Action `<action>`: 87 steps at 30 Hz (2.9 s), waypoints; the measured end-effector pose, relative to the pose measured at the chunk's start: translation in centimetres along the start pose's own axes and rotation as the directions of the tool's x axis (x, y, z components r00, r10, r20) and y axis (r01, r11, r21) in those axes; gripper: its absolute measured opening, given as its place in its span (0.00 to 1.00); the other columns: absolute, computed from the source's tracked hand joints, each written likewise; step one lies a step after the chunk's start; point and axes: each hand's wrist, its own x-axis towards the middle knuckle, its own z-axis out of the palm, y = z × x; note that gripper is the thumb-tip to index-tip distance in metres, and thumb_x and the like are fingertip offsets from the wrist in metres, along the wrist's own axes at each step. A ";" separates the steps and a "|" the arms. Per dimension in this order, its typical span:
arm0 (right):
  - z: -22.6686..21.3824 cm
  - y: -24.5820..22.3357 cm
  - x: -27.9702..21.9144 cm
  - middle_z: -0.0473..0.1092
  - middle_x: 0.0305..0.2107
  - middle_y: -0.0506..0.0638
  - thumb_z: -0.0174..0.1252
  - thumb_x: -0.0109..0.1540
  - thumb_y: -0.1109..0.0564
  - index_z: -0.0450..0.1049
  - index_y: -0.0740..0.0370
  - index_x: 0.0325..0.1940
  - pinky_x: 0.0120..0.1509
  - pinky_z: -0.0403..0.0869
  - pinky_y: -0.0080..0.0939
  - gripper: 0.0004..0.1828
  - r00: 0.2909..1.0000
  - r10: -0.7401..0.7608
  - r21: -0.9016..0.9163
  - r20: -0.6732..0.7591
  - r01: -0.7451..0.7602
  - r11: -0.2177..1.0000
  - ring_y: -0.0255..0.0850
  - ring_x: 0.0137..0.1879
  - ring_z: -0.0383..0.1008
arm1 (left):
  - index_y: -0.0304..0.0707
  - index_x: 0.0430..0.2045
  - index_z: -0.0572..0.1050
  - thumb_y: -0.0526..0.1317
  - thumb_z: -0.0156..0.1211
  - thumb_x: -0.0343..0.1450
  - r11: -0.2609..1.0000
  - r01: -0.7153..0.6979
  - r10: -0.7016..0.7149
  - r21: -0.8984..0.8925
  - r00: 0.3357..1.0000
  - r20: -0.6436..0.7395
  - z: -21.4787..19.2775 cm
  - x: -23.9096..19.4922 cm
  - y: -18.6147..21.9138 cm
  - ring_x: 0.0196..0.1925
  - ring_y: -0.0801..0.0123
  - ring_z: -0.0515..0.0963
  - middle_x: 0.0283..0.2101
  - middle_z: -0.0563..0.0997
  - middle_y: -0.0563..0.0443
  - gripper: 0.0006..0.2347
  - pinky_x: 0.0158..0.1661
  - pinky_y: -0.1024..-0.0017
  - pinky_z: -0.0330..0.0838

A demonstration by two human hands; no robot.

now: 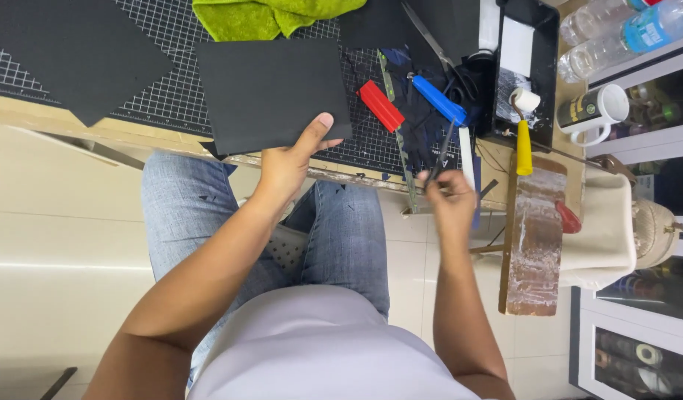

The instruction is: Assembling and finishing a small box by lining it with black paper using adhesive and hand tools

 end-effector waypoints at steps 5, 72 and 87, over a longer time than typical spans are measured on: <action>4.6 -5.1 -6.2 0.71 0.20 0.52 0.68 0.60 0.45 0.74 0.63 0.33 0.28 0.81 0.40 0.19 0.885 0.038 0.487 0.465 -0.291 0.824 0.36 0.25 0.73 | 0.23 0.47 0.76 0.33 0.70 0.70 1.000 -0.016 0.016 0.000 0.999 0.036 -0.1 -0.3 -0.4 0.41 0.47 0.86 0.45 0.83 0.32 0.14 0.42 0.54 0.88; 12.8 -11.5 -11.3 0.69 0.23 0.60 0.65 0.63 0.56 0.72 0.71 0.31 0.18 0.69 0.31 0.15 0.578 -0.216 0.556 0.787 -0.513 0.654 0.35 0.18 0.67 | 0.39 0.46 0.84 0.31 0.74 0.66 0.467 -0.640 0.431 0.610 0.767 0.474 -10.6 -0.1 9.8 0.42 0.52 0.81 0.49 0.77 0.43 0.14 0.44 0.61 0.77; 12.9 -11.9 -10.8 0.68 0.23 0.60 0.61 0.65 0.59 0.71 0.70 0.30 0.17 0.63 0.26 0.13 0.535 -0.218 0.537 0.816 -0.564 0.627 0.31 0.17 0.63 | 0.37 0.44 0.85 0.31 0.72 0.68 0.510 -0.631 0.424 0.585 0.775 0.468 -10.2 -0.8 9.4 0.41 0.55 0.83 0.46 0.79 0.44 0.11 0.44 0.62 0.79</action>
